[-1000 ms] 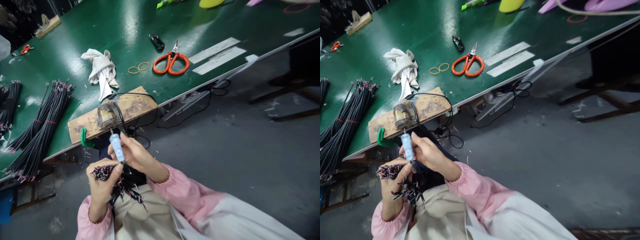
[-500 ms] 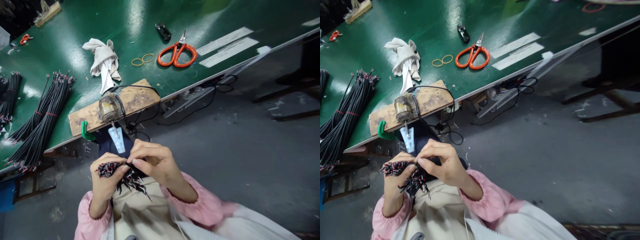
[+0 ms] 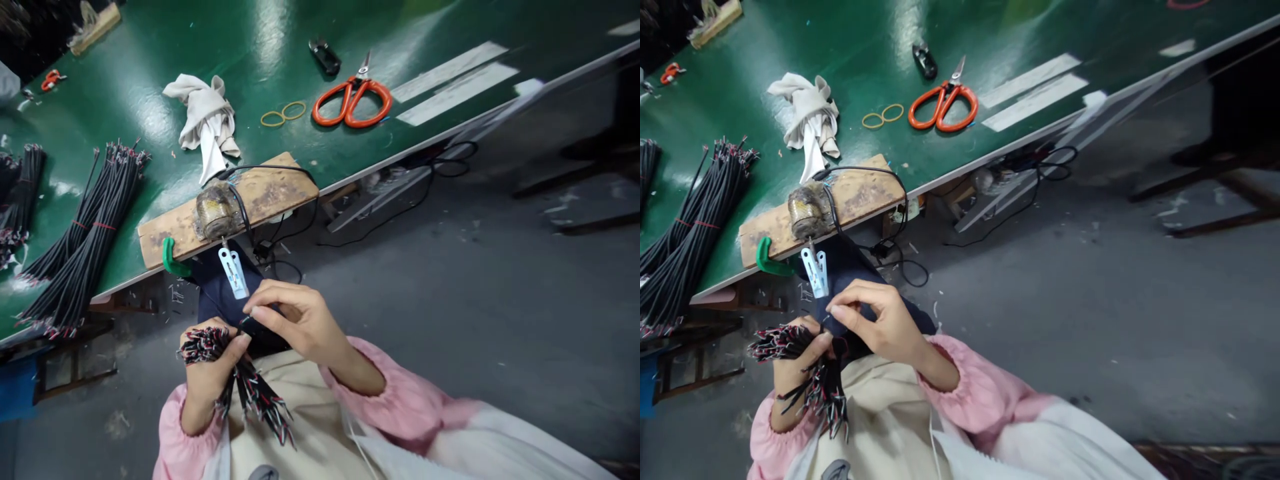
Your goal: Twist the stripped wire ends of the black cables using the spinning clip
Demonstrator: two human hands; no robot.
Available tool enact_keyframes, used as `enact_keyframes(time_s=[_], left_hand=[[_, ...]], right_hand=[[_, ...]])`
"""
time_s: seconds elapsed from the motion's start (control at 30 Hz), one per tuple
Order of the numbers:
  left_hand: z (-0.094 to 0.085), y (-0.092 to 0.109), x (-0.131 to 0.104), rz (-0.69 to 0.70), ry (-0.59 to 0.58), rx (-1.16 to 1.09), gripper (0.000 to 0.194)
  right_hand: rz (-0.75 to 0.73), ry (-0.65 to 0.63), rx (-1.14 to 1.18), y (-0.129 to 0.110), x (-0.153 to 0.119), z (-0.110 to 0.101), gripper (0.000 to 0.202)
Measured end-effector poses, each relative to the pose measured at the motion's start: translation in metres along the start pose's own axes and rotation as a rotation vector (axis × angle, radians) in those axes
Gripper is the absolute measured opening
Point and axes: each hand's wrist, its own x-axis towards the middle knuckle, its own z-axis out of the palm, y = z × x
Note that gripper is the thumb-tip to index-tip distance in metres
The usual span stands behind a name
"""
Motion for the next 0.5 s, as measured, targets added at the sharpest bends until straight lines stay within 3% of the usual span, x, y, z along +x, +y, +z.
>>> enact_keyframes(time_s=[0.23,0.3,0.4,0.5], left_hand=[[0.003,0.012,0.003,0.112,-0.018,0.101,0.018],[0.003,0.017,0.004,0.156,-0.040,0.124,0.017],[0.003,0.024,0.005,0.203,-0.142,0.156,0.018],[0.003,0.026,0.006,0.219,-0.143,0.160,0.017]], right_hand=[[-0.198,0.038,-0.094,-0.002,0.001,0.005,0.024],[-0.117,-0.015,-0.009,-0.001,0.003,0.005,0.031],[0.170,-0.153,0.311,0.004,0.006,0.006,0.043],[0.304,-0.151,0.442,0.008,0.007,0.008,0.048]])
